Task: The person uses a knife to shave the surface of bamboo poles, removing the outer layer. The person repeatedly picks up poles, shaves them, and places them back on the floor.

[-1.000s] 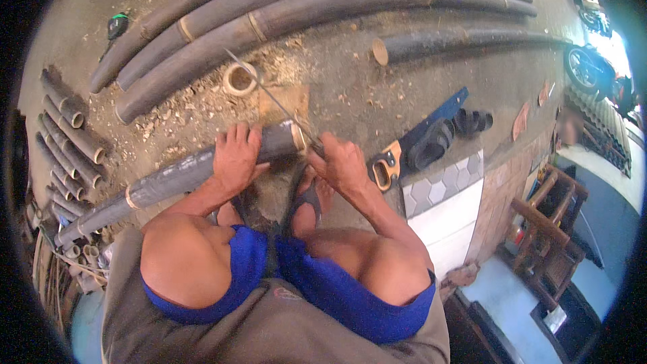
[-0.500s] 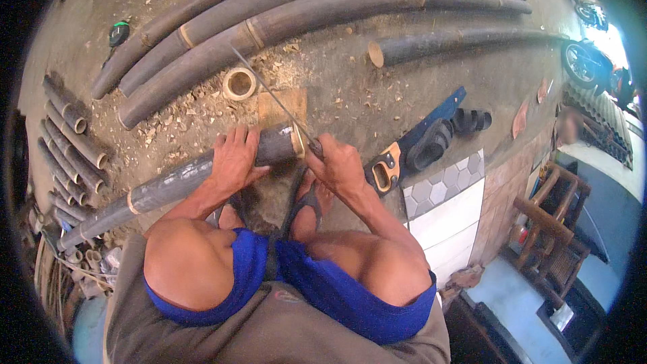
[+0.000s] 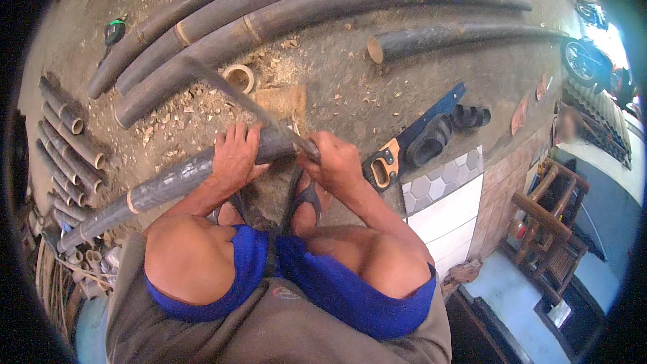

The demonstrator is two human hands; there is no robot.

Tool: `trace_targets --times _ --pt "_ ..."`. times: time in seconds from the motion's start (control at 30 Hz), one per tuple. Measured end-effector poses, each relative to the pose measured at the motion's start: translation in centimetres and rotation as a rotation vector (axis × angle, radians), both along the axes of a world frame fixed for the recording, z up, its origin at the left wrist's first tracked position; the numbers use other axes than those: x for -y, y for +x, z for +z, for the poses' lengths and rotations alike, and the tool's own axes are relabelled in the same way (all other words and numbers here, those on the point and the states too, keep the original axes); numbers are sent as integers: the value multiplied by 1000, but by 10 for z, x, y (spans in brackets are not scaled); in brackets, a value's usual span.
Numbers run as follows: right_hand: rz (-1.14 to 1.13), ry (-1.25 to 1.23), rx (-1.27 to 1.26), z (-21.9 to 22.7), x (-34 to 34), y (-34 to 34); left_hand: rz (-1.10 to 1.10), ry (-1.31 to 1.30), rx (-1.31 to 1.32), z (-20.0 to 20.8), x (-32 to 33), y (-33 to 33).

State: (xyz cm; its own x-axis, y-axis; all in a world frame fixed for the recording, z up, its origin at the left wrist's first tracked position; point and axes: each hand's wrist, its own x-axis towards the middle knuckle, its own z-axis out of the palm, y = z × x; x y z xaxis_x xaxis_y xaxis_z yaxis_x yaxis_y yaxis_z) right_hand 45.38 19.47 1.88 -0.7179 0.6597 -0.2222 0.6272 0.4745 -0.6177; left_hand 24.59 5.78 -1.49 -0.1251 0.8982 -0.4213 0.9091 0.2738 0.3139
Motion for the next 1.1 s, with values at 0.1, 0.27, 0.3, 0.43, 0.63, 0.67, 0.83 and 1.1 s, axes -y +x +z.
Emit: trace_targets --times 0.1,0.27,0.3,0.43,0.63,0.67,0.83,1.1 --pt "11 -63 304 -39 -10 24 -11 -1 -1 3 -6 1" --pt "-70 -66 -90 15 -4 -12 -2 22 -21 1 3 -1" --pt "-76 -40 -103 10 -5 -10 -7 32 -34 1 3 1" --pt "4 -9 119 -62 -5 34 -26 12 -27 3 -5 4" --pt "-57 -31 43 -43 -1 6 2 -16 17 -1 3 -1" --pt "-86 15 4 -49 3 11 -7 -2 19 -1 1 -1" --pt "-142 -232 82 -86 -4 39 -29 94 92 -8 -1 -10" --pt "-186 85 256 -106 -23 44 217 118 235 -14 53 -50"
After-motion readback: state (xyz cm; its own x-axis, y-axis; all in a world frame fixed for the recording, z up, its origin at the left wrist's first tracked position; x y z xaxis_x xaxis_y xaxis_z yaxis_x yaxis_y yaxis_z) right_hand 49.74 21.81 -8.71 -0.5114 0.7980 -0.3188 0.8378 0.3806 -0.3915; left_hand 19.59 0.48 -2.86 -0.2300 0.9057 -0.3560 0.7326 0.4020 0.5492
